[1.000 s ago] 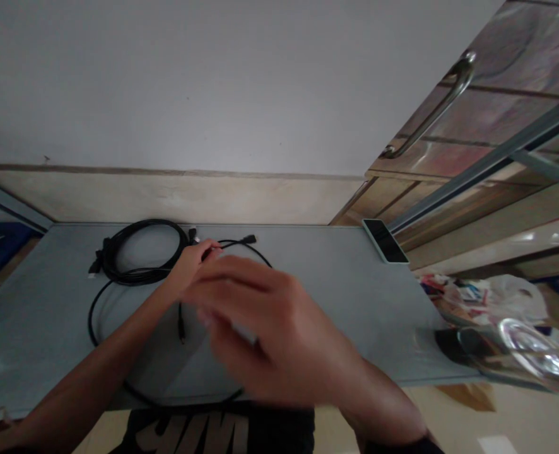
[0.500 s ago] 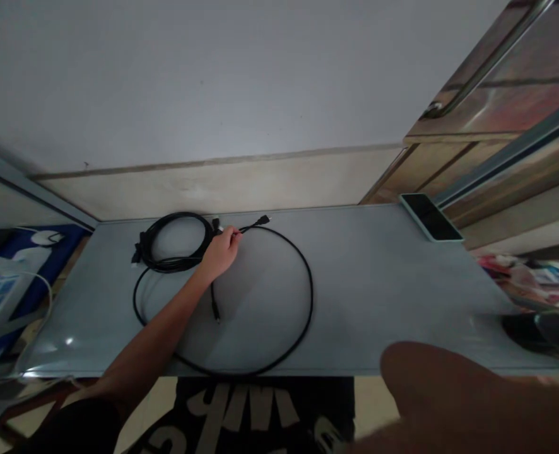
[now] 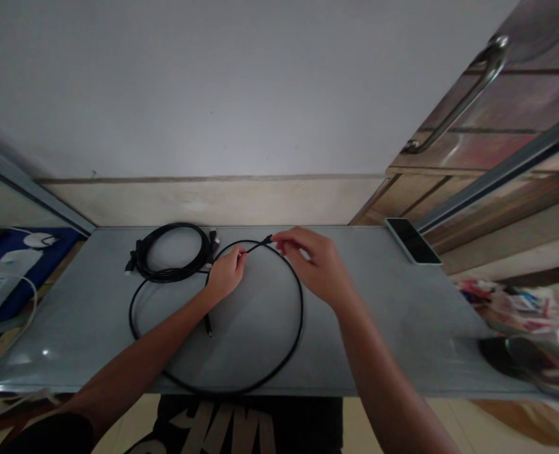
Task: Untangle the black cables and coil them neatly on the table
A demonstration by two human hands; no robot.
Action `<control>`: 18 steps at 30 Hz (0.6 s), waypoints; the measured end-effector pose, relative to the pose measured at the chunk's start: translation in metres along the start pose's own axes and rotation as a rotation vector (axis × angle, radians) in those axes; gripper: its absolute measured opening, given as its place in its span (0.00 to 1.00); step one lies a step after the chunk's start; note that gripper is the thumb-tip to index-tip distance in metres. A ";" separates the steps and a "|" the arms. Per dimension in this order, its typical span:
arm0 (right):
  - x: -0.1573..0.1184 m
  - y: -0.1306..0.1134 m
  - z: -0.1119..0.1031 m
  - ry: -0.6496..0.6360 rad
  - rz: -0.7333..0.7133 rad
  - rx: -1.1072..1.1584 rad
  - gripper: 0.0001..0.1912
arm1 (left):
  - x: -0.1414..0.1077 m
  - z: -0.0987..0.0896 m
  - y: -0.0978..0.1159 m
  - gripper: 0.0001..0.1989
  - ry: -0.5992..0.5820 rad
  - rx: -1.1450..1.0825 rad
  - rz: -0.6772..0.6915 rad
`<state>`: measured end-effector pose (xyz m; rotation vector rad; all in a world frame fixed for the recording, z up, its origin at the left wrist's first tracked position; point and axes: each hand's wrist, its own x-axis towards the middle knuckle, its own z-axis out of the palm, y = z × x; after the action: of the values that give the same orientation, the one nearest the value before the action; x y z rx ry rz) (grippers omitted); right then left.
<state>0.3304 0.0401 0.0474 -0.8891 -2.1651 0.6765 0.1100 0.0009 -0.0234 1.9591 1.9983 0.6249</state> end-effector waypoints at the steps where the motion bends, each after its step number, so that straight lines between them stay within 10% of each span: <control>1: 0.004 0.012 0.010 0.027 0.076 -0.109 0.15 | 0.001 0.000 0.000 0.16 0.016 -0.051 0.008; 8: 0.008 0.076 0.070 -0.161 0.254 -0.523 0.14 | 0.016 -0.026 -0.007 0.10 0.142 -0.354 0.013; 14: -0.004 0.114 0.015 -0.036 0.422 -0.621 0.12 | 0.020 -0.064 -0.016 0.08 0.096 -0.827 -0.216; 18: -0.022 0.133 -0.015 0.058 0.538 -0.627 0.21 | 0.010 -0.055 -0.015 0.07 -0.079 -0.885 -0.306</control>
<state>0.4056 0.1102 -0.0412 -1.8332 -2.1161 0.1856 0.0703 0.0050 0.0179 1.1072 1.5156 1.0817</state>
